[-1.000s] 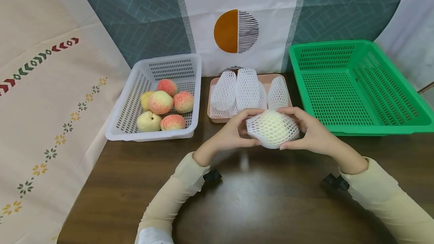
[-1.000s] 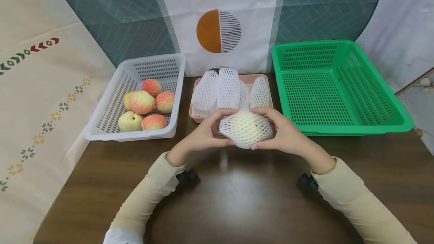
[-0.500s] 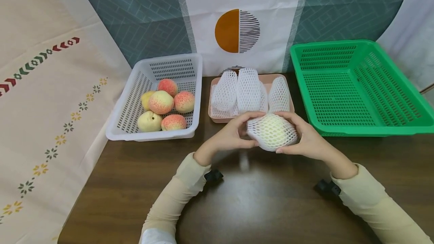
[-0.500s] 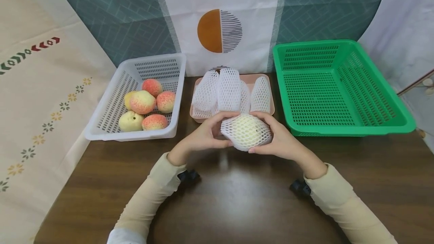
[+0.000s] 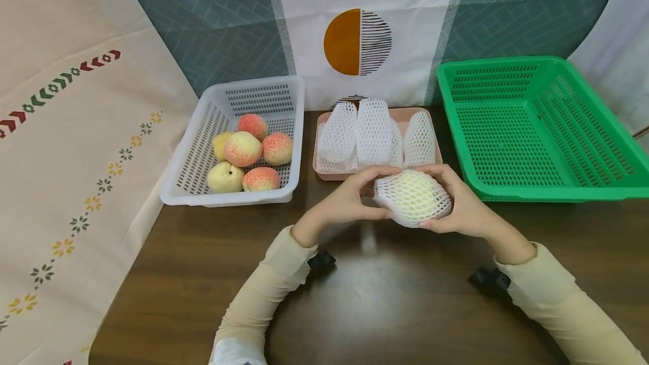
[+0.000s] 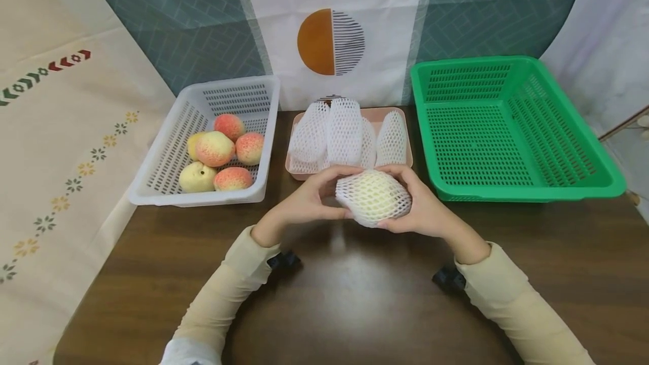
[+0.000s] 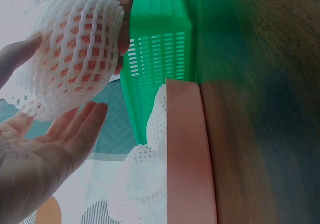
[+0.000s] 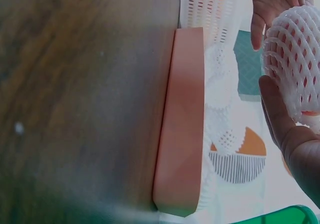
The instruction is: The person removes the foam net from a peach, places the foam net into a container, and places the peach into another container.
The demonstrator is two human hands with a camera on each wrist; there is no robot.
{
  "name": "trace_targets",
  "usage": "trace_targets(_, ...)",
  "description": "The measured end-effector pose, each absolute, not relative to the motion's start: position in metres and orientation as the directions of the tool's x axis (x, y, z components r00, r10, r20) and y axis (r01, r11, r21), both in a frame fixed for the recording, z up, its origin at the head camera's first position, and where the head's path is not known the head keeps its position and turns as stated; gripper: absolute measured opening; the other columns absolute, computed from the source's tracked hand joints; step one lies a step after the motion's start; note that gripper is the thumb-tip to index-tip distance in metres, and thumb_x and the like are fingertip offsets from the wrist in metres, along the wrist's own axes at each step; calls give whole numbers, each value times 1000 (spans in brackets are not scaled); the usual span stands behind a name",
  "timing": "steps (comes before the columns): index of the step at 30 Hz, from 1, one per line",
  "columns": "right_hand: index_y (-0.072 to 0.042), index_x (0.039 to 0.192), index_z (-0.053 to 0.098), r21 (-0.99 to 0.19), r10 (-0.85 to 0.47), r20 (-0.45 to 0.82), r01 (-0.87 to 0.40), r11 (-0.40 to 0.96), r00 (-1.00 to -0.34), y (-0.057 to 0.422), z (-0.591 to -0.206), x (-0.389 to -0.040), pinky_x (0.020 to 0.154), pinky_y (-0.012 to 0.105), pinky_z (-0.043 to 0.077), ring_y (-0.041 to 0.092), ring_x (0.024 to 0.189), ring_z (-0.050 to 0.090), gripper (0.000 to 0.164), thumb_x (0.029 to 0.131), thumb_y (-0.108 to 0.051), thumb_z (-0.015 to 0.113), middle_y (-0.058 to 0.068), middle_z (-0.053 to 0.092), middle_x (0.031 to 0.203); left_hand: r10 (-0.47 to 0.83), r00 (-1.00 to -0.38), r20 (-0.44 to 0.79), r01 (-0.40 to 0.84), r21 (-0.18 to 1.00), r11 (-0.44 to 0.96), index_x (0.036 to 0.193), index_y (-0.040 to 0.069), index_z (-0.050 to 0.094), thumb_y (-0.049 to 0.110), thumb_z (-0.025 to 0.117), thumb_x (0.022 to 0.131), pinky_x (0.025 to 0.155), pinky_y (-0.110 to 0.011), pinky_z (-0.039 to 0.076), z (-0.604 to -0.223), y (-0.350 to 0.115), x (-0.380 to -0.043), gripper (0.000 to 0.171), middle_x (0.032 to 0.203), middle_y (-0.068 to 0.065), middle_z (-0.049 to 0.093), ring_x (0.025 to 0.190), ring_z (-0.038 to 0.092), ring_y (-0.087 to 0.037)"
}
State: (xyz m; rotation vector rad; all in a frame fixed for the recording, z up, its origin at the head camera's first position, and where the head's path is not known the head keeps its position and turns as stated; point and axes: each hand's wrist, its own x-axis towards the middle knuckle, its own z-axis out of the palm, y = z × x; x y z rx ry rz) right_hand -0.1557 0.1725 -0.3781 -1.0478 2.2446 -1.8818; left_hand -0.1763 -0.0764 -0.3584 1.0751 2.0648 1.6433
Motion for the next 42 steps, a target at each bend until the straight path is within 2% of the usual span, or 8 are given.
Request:
trace_targets(7,10,129,34,-891,-464,397,-454,12,-792,175,-377,-156,86,14,44,10,105,49,86,53,23,71,-5,48,125,615,-748,249,392,913,108,132,-1,49,-2,75,77,96,-31,49,-355,-78,-173,61,132,-16,51,113,55,-24)
trace_targets(11,5,131,35,-898,-437,369,-436,58,-820,177,-376,-156,84,13,43,9,104,49,86,55,22,72,-6,49,124,535,-786,308,386,922,37,125,-7,51,-7,72,78,97,-43,48,-355,-76,-173,51,125,-23,54,109,58,-30)
trace_targets(14,6,132,34,-896,-416,365,-436,88,-833,178,-375,-156,84,13,42,9,103,50,87,55,21,72,-7,50,123,464,-811,358,393,919,-21,118,-11,53,-10,67,80,94,-44,50,-355,-76,-173,41,116,-28,57,104,59,-32)
trace_targets(19,10,132,32,-891,-391,374,-443,99,-841,179,-375,-157,85,14,41,9,103,50,87,55,22,71,-7,51,122,355,-856,375,388,921,-38,103,-11,58,-9,62,85,83,-32,53,-356,-76,-173,18,99,-27,60,89,61,-16)
trace_targets(23,8,132,33,-890,-386,364,-439,123,-848,180,-374,-158,84,14,41,9,103,50,87,55,21,72,-8,50,122,354,-858,372,380,924,-48,94,-13,61,-10,63,84,74,-24,52,-357,-77,-174,10,90,-28,61,80,59,-5)
trace_targets(28,7,132,34,-892,-380,346,-426,149,-858,180,-373,-158,84,13,41,8,102,50,87,56,20,73,-10,50,121,407,-834,373,387,921,-51,94,-15,64,-13,64,81,79,-28,55,-356,-77,-173,13,94,-30,63,86,61,-5)
trace_targets(34,7,133,34,-887,-385,338,-427,175,-859,179,-373,-158,85,13,41,7,103,50,87,56,18,74,-12,50,121,459,-815,353,357,930,-82,99,-19,62,-17,63,79,90,-37,53,-356,-78,-173,20,103,-33,61,98,62,-21)
trace_targets(42,6,133,35,-899,-389,363,-428,95,-847,180,-373,-158,84,13,42,9,104,50,85,57,21,71,-7,50,123,543,-770,335,341,935,-93,119,-18,51,-20,65,76,98,-36,48,-360,-74,-173,45,121,-33,52,112,56,-39)
